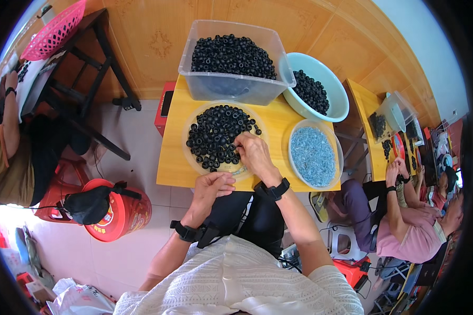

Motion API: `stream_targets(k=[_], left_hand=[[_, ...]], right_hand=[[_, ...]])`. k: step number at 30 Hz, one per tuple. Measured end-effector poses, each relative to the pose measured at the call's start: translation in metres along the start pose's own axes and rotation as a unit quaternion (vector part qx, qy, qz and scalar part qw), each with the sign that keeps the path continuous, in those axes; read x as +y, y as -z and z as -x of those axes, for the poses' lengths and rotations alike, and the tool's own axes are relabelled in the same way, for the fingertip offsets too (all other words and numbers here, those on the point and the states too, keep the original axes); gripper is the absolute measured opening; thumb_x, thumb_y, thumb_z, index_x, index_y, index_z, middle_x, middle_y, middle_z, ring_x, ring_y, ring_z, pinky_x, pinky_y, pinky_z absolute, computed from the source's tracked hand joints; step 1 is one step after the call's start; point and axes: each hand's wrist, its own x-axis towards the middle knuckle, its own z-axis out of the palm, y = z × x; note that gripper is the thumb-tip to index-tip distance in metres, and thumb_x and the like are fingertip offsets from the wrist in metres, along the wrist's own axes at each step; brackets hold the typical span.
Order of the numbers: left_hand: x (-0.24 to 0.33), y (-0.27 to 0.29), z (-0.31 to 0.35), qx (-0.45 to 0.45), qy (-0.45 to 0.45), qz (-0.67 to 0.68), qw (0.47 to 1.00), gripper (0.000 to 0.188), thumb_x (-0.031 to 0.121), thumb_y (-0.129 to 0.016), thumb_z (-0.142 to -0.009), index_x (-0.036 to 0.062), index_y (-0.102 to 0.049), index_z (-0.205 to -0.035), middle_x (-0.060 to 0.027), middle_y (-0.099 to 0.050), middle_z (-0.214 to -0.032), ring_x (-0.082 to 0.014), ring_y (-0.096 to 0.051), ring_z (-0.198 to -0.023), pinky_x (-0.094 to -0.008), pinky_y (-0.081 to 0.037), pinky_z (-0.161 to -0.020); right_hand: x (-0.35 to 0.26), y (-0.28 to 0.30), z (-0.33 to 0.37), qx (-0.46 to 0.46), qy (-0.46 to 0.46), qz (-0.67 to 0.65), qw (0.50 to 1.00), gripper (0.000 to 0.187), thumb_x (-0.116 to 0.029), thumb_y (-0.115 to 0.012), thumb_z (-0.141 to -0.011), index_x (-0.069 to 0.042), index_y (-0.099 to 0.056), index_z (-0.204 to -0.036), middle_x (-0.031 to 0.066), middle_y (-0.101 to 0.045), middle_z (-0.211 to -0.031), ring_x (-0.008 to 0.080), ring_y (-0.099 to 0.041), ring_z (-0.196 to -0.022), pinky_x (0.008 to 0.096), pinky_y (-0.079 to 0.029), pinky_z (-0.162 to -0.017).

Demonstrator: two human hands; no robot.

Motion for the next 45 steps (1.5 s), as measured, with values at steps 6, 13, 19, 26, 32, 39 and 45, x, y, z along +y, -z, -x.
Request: stream_targets(k=[6, 13, 19, 26, 32, 39, 45], left_hand=[[0.003, -0.002, 0.002, 0.002, -0.005, -0.003, 1.000, 0.023, 0.015, -0.051, -0.090, -0.0029, -0.059, -0.103, -0.0110, -0.065, -0.089, -0.0156, -0.063, -0.075, -0.0236, -0.052, -0.068], [0.004, -0.002, 0.000, 0.005, -0.002, -0.008, 1.000, 0.023, 0.015, -0.051, -0.090, -0.0025, -0.059, -0.102, -0.0109, -0.065, -0.088, -0.0155, -0.063, -0.075, -0.0231, -0.052, -0.068], [0.002, -0.002, 0.001, 0.002, -0.011, -0.002, 1.000, 0.023, 0.016, -0.052, -0.090, -0.0022, -0.060, -0.102, -0.0103, -0.065, -0.088, -0.0151, -0.063, -0.075, -0.0230, -0.052, -0.068], [0.007, -0.003, 0.005, 0.017, -0.001, 0.003, 1.000, 0.023, 0.017, -0.053, -0.089, -0.0014, -0.060, -0.102, -0.0102, -0.065, -0.088, -0.0148, -0.064, -0.076, -0.0226, -0.052, -0.067], [0.013, -0.001, 0.017, 0.038, -0.018, 0.034, 0.999, 0.020, 0.011, -0.058, -0.086, -0.0005, -0.059, -0.102, -0.0092, -0.064, -0.090, -0.0142, -0.063, -0.076, -0.0236, -0.052, -0.067], [0.008, 0.021, 0.021, 0.031, -0.019, 0.056, 0.998, 0.019, 0.002, -0.063, -0.080, -0.0013, -0.059, -0.098, -0.0091, -0.064, -0.088, -0.0154, -0.064, -0.077, -0.0250, -0.053, -0.069], [0.013, 0.027, 0.022, 0.041, -0.026, 0.083, 0.995, 0.018, -0.002, -0.061, -0.079, -0.0008, -0.059, -0.096, -0.0085, -0.064, -0.086, -0.0180, -0.064, -0.076, -0.0276, -0.055, -0.070]], right_hand=[[0.009, -0.001, 0.008, 0.045, -0.026, -0.046, 0.998, 0.018, 0.006, -0.056, -0.069, -0.001, -0.062, -0.084, 0.0148, -0.056, -0.079, 0.0348, -0.058, -0.075, 0.0406, -0.047, -0.066], [0.004, 0.008, 0.014, 0.021, -0.056, -0.033, 0.998, 0.020, 0.006, -0.055, -0.068, -0.001, -0.063, -0.085, 0.0131, -0.056, -0.082, 0.0338, -0.058, -0.078, 0.0401, -0.047, -0.069], [-0.011, 0.014, 0.020, -0.006, 0.000, -0.021, 1.000, 0.024, 0.008, -0.056, -0.065, 0.000, -0.063, -0.086, 0.0122, -0.057, -0.083, 0.0317, -0.058, -0.079, 0.0367, -0.048, -0.070], [-0.004, 0.012, 0.027, 0.006, -0.040, -0.096, 0.995, 0.023, 0.007, -0.059, -0.066, 0.001, -0.060, -0.088, 0.0118, -0.057, -0.080, 0.0257, -0.059, -0.069, 0.0313, -0.048, -0.061], [-0.058, 0.017, 0.059, -0.006, -0.043, -0.219, 0.975, 0.020, 0.008, -0.058, -0.065, 0.001, -0.053, -0.082, 0.0123, -0.051, -0.073, 0.0257, -0.056, -0.067, 0.0320, -0.045, -0.058], [-0.065, 0.009, 0.065, -0.004, -0.053, -0.288, 0.956, 0.015, 0.004, -0.061, -0.068, 0.000, -0.059, -0.082, 0.0133, -0.055, -0.077, 0.0277, -0.057, -0.065, 0.0329, -0.046, -0.056], [-0.049, -0.006, 0.048, 0.036, -0.110, 0.038, 0.993, 0.012, -0.011, -0.064, -0.072, 0.001, -0.062, -0.074, 0.0162, -0.055, -0.072, 0.0331, -0.059, -0.070, 0.0398, -0.047, -0.061]])
